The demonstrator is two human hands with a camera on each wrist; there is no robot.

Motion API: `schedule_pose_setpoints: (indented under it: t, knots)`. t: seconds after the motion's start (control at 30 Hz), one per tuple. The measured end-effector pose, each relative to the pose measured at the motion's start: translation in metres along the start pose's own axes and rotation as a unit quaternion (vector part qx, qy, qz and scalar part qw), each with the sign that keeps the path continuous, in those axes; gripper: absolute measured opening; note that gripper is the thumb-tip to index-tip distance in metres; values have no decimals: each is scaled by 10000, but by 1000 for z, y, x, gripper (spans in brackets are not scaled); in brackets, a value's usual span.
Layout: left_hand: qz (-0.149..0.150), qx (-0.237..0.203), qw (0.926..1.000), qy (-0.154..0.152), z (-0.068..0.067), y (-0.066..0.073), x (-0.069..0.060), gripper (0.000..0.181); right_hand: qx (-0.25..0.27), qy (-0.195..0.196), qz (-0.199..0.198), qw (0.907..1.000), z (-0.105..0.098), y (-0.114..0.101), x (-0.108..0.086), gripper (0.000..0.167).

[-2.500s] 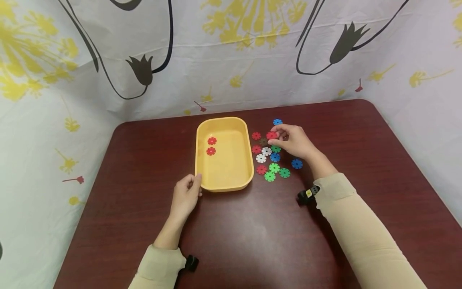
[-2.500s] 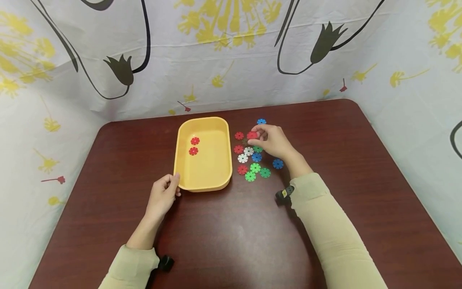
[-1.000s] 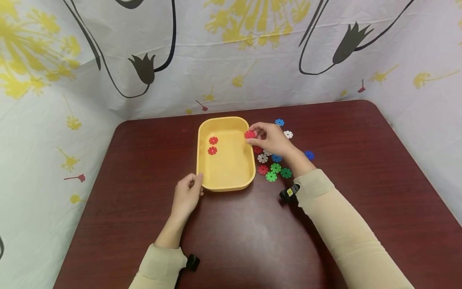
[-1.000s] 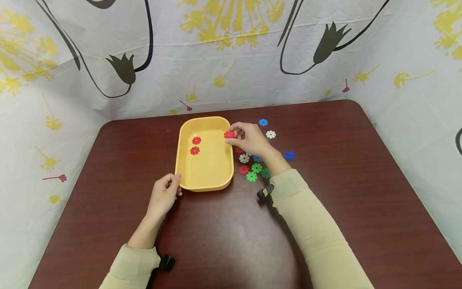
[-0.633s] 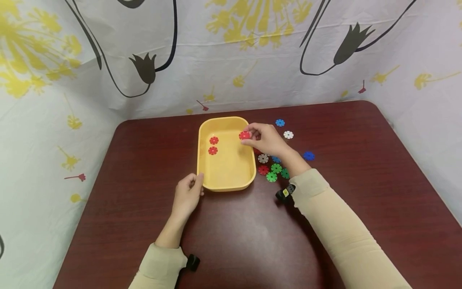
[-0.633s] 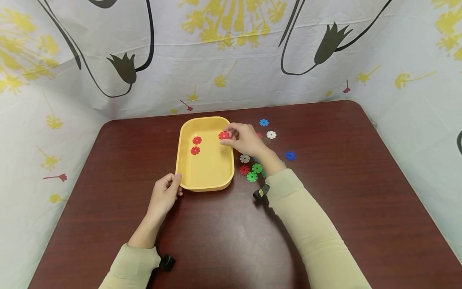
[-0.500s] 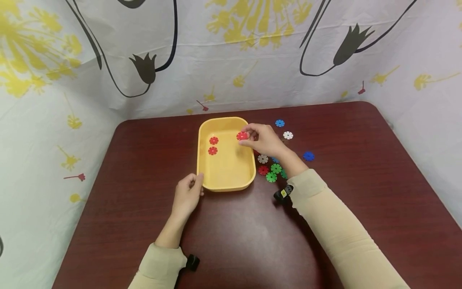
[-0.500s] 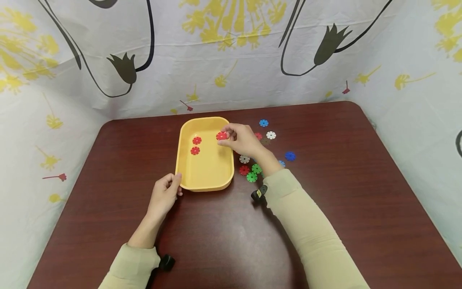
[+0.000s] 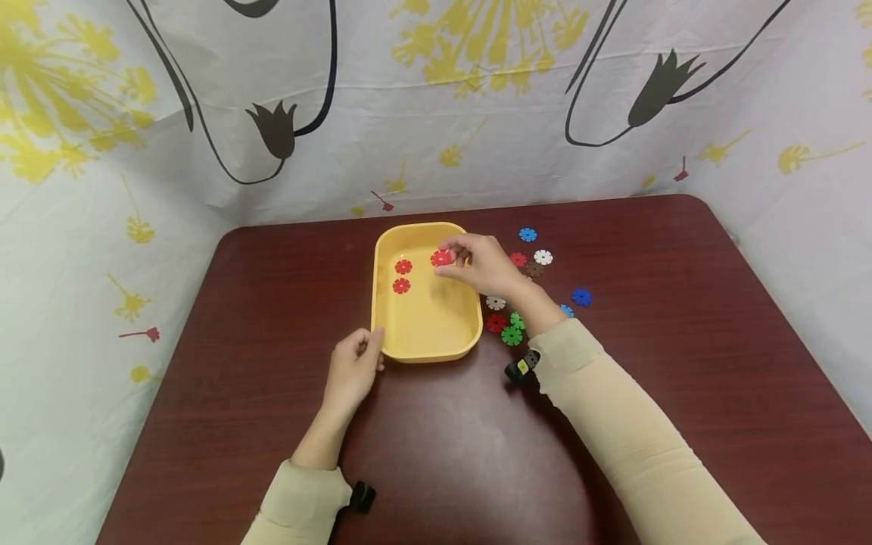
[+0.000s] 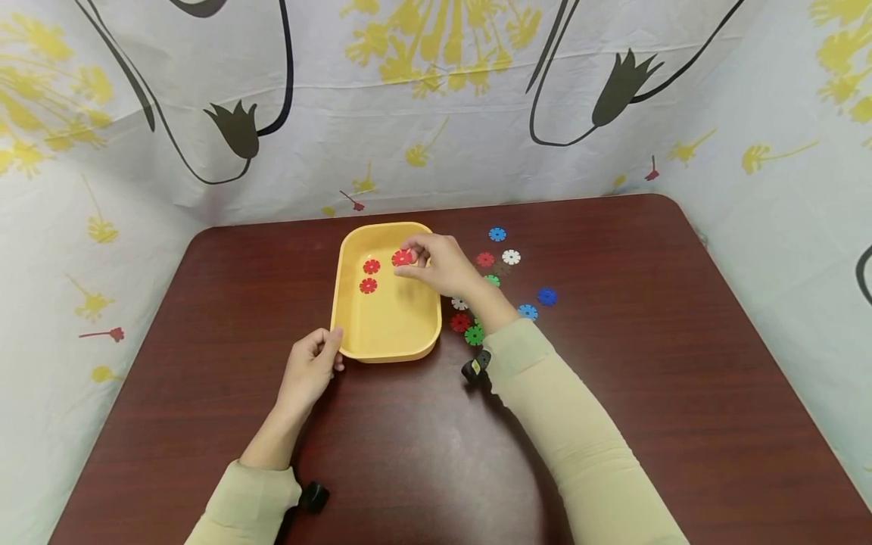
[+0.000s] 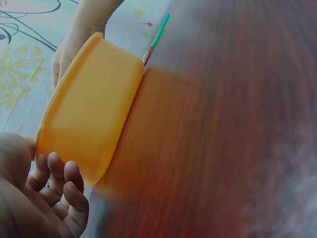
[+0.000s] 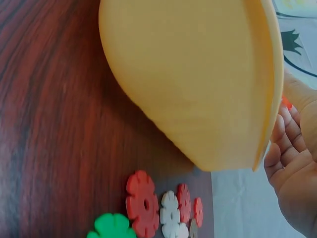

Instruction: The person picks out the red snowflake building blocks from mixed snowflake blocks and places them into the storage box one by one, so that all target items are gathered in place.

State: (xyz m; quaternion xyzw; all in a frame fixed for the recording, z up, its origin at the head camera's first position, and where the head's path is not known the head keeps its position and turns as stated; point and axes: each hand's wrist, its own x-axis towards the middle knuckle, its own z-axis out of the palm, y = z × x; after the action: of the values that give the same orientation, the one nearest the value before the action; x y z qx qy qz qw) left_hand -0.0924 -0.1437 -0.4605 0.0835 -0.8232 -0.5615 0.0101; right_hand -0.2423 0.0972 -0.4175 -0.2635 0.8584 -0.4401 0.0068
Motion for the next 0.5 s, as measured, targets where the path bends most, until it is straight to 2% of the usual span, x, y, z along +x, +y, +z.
schedule_pose_setpoints:
  t: [0.27,0.5]
  knots:
    - [37,17,10000,5,-1,-2,0,40,111,-294,-183,9993,15,-8,7,32]
    - [114,-49,9999,-33,0,-2,0,40,95,-420,-344,9985,26,-11,12,36]
